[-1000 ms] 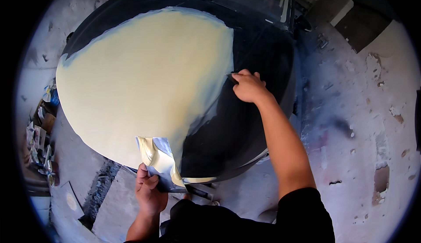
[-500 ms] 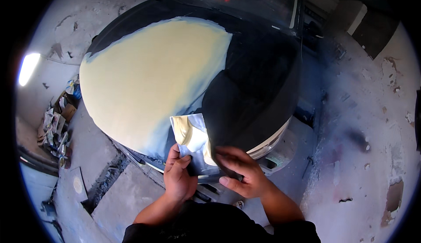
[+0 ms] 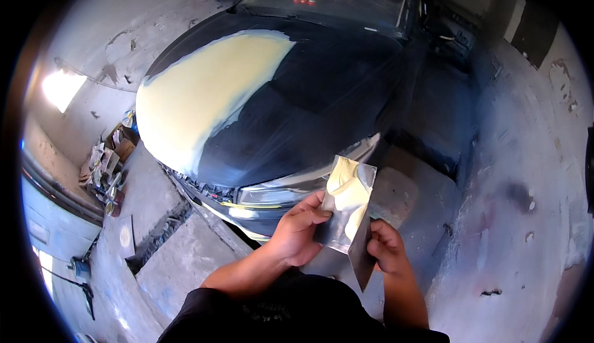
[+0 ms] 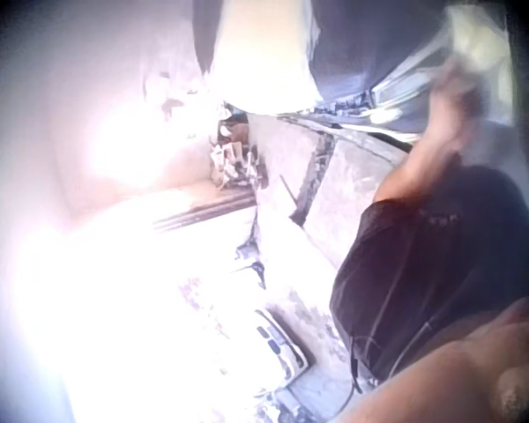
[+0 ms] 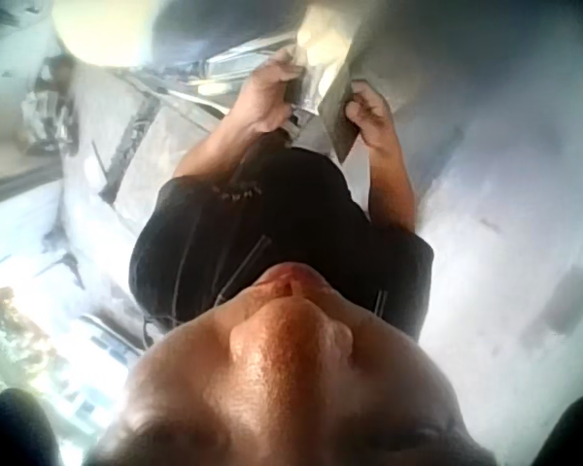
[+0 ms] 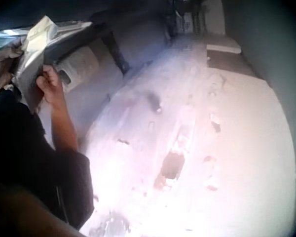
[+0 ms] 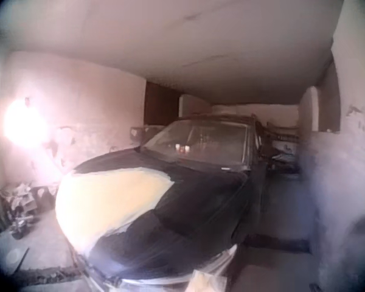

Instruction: The person applies a beige body filler to the hood of a car using a putty knife and a smaller scraper. They spread the filler across the surface and smooth it out, working on different sections of the hood.

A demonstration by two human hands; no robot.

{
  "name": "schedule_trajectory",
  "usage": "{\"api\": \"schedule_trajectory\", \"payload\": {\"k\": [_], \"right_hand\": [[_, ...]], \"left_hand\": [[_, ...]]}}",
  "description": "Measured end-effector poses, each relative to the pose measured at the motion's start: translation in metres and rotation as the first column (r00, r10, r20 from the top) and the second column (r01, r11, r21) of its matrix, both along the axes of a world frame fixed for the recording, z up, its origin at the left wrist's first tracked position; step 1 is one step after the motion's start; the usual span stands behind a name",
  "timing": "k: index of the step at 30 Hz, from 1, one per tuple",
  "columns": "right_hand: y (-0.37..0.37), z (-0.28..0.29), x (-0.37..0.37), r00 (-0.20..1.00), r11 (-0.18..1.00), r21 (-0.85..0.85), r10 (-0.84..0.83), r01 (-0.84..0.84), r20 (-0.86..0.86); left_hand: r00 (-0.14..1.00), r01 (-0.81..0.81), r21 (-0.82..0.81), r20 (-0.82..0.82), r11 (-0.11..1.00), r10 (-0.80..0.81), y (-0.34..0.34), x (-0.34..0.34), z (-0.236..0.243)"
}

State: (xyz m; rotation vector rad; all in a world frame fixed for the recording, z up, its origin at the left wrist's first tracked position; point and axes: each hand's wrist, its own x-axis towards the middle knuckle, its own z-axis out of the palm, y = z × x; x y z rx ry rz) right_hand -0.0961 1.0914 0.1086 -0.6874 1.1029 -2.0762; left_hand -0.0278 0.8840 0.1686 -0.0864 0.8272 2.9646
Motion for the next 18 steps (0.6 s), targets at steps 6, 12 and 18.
{"api": "schedule_trajectory", "payload": {"k": [6, 12, 18], "right_hand": [[0.044, -0.024, -0.064, 0.928, 0.930, -0.074, -0.351, 0.361, 0.122], [0.097, 0.001, -0.042, 0.835, 0.839, -0.023, -0.544, 0.544, -0.083], [0.097, 0.015, -0.063, 0.745, 0.707, 0.251, -0.583, 0.662, -0.325]], "left_hand": [[0.985, 0.144, -0.020, -0.096, 0.989, -0.145, 0.059, -0.030, 0.010], [0.934, -0.207, -0.152, -0.326, 0.967, 0.149, 0.083, -0.086, -0.010], [0.882, -0.053, -0.167, -0.470, 0.984, -0.032, 0.111, -0.143, -0.026]]}}
